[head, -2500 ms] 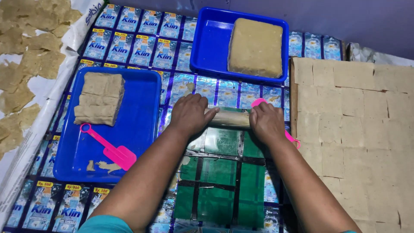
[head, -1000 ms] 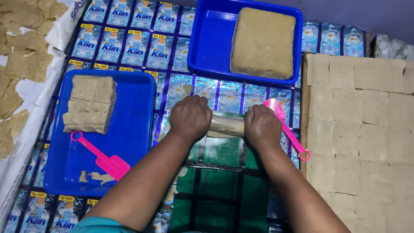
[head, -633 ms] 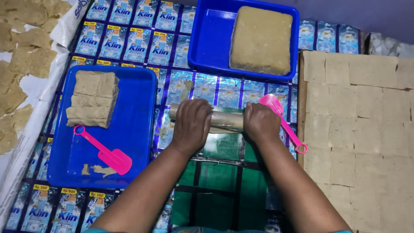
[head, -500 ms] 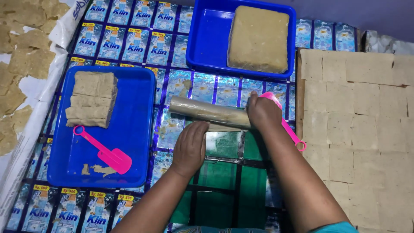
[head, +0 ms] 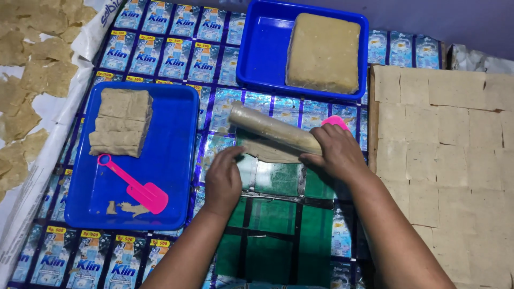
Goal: Flattening and cutting dough into squares using a rolling pin and spatulas.
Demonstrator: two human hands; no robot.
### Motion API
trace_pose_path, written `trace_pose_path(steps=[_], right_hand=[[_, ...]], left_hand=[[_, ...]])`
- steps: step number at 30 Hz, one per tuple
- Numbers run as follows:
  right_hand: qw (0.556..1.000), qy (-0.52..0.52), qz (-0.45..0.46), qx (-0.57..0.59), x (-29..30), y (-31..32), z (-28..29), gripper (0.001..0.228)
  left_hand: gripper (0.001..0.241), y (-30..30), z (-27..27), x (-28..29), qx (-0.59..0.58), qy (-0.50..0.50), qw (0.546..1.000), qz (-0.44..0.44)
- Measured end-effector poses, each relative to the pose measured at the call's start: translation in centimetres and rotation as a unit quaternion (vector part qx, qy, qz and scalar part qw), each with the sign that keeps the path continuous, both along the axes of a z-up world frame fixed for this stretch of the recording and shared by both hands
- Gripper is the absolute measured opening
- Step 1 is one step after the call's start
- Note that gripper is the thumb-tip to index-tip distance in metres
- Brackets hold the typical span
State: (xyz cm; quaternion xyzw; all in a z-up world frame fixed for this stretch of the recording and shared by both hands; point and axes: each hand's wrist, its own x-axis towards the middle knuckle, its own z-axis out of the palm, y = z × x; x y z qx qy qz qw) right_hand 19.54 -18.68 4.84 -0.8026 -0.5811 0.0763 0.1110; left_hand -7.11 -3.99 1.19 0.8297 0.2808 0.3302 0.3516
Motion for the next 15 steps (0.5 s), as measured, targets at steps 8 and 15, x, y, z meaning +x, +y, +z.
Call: trace_pose_path(steps=[8, 15], right_hand=[[0.996, -0.004, 0.080, 0.044, -1.0, 0.4, -2.4, 0.052], [0.992, -0.028, -0.056, 0.108, 0.9, 1.6, -6.8, 0.040]], left_hand=[[0.016, 3.0, 0.6, 5.2, 0.291, 0.072, 0.954, 0.027], [0.020, 4.7, -1.5, 7.5, 0.297, 0.171, 0.938, 0.042]])
